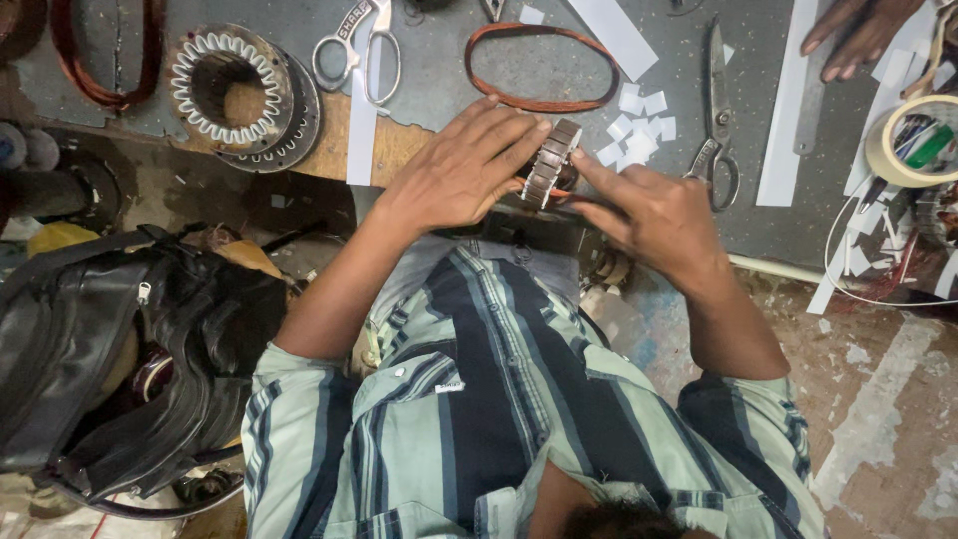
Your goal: The person winds copper wire around a motor rotor by hand, using a wooden stick to press the wire into the slots. They repeatedly adjust the wire and the rotor, occasionally reaching for materials on the floor.
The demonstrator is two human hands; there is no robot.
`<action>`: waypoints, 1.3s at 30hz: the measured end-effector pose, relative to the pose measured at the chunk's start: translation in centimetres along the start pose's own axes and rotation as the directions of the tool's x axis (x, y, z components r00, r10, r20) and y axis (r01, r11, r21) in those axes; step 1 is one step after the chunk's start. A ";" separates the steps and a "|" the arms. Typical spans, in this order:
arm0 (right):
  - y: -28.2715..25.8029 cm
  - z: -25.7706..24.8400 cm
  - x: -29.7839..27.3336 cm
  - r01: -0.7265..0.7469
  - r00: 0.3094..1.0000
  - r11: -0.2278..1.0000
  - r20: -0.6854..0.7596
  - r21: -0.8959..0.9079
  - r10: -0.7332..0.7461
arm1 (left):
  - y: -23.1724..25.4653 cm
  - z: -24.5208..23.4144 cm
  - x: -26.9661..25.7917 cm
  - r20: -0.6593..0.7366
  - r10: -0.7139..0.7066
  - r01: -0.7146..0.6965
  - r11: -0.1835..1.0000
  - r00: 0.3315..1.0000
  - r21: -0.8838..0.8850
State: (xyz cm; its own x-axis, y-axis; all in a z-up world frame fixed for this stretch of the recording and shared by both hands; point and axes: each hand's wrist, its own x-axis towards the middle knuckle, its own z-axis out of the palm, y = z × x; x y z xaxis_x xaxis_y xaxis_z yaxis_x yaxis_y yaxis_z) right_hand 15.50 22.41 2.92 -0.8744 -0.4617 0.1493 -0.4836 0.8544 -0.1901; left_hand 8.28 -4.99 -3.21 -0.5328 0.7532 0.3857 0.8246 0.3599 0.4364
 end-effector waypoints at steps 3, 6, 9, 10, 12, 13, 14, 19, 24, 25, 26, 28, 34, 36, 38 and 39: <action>0.6 -0.8 -0.7 -0.008 1.000 0.997 0.020 -0.073 0.010 | 0.5 -1.0 -0.1 0.018 0.001 -0.002 0.999 1.000 0.046; 1.6 -1.1 -2.1 -0.023 0.999 0.985 0.041 -0.173 0.030 | 2.2 -2.2 0.2 -0.123 -0.043 0.043 0.999 0.992 0.002; 2.6 0.2 -3.7 -0.065 0.996 0.993 0.051 -0.096 0.070 | 5.3 -1.0 3.0 -0.187 -0.025 -0.004 0.989 0.982 -0.151; 3.0 0.7 -4.0 -0.093 0.995 0.994 0.027 -0.051 0.094 | 6.7 -0.1 3.8 -0.141 -0.047 -0.002 0.945 0.989 -0.326; 3.9 1.6 -4.4 -0.138 0.990 0.990 -0.014 0.041 0.139 | 9.7 2.2 5.9 -0.234 -0.015 -0.054 0.956 0.972 -0.288; 4.3 1.8 -4.7 -0.124 0.992 0.989 -0.010 0.075 0.125 | 10.3 3.1 6.5 -0.352 0.051 -0.079 0.995 0.935 -0.064; 4.6 2.0 -4.9 -0.112 0.994 0.988 -0.007 0.110 0.113 | 10.5 3.8 6.7 -0.356 0.020 -0.020 1.000 0.934 0.004; 5.2 2.2 -6.5 -0.243 0.937 0.639 0.006 0.730 0.349 | 9.9 6.0 6.4 -0.337 -0.054 0.152 0.951 0.940 0.271; 4.5 4.2 -7.7 -0.139 0.834 0.006 0.114 0.990 0.539 | 9.5 6.8 6.7 -0.356 -0.070 0.172 0.949 0.932 0.264; 4.4 4.7 -8.1 -0.145 0.852 -0.072 0.162 0.987 0.498 | 9.5 7.1 6.6 -0.359 -0.077 0.173 0.954 0.930 0.244; 4.5 5.3 -8.4 -0.154 0.865 -0.150 0.206 0.977 0.456 | 9.5 7.3 6.7 -0.366 -0.079 0.172 0.958 0.927 0.230; 5.0 6.3 -9.1 -0.057 0.875 -0.303 0.194 0.951 0.444 | 9.4 7.9 6.9 -0.380 -0.082 0.168 0.965 0.921 0.200; 6.5 10.9 -8.5 0.452 0.828 -0.555 -0.096 0.698 0.553 | 9.5 8.8 7.6 -0.537 -0.127 0.209 0.973 0.834 0.095; 7.1 11.0 -8.1 0.422 0.861 -0.485 -0.172 0.766 0.478 | 9.5 8.8 7.6 -0.502 -0.130 0.212 0.971 0.855 0.110; 7.5 10.1 -8.2 0.333 0.841 -0.247 -0.169 0.910 0.514 | 9.5 8.7 7.5 -0.493 -0.129 0.218 0.968 0.860 0.127; 7.7 9.5 -8.4 0.274 0.830 -0.120 -0.172 0.954 0.530 | 9.6 8.7 7.4 -0.501 -0.126 0.222 0.966 0.856 0.135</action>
State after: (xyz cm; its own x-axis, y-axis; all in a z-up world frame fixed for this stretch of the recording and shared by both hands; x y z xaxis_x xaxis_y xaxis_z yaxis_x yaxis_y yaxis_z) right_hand 18.70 30.58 -8.99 -0.9755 0.1108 0.1902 -0.2200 -0.4563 -0.8622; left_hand 13.87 8.82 -3.23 -0.6556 0.3237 0.6822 0.7038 0.5892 0.3968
